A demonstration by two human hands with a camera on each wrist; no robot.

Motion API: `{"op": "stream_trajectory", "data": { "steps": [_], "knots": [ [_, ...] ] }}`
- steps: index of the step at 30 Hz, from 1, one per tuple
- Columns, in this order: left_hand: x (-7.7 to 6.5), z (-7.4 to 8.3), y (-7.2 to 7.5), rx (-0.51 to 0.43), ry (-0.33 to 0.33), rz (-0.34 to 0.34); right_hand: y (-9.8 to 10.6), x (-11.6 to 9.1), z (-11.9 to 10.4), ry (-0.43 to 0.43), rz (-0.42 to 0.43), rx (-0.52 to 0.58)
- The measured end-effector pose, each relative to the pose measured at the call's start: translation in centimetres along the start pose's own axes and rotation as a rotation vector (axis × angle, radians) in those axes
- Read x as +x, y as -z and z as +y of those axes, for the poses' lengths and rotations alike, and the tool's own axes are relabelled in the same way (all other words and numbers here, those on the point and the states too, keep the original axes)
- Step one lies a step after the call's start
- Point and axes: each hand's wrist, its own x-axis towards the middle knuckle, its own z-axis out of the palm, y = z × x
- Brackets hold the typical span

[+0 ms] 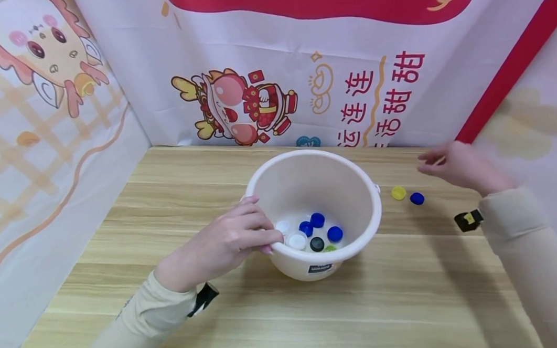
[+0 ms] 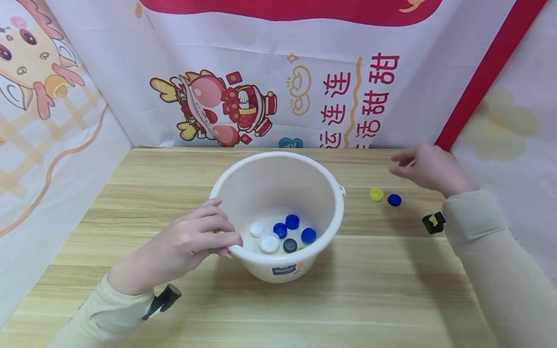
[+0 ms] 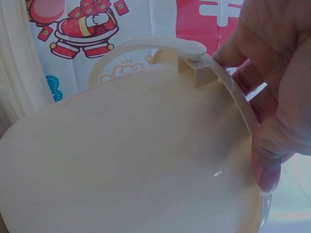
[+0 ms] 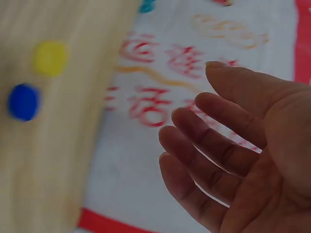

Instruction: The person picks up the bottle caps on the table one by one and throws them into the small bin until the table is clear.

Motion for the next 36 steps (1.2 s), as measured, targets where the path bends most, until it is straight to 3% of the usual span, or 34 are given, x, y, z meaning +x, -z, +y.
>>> {"op": "stream_trajectory", "data": {
  "steps": [7,14,20,25,36],
  "knots": [
    [0.0,0.1,0.0,-0.002,0.011,-0.007,-5.0,1.0,5.4,-0.014,-0.124,-0.031],
    [0.1,0.0,-0.2,-0.004,-0.003,0.006,-7.9,1.6,7.1,-0.026,-0.135,0.019],
    [0.1,0.1,-0.2,-0.011,0.012,0.002,-8.6,1.6,7.0,-0.025,-0.126,0.039],
    [-0.1,0.0,-0.1,0.001,-0.017,0.020,-8.7,1.9,6.7,-0.035,-0.116,0.059],
    [0.1,-0.1,-0.2,0.004,-0.030,0.027,-8.0,1.9,5.7,-0.059,-0.139,0.052]
  ]
}}
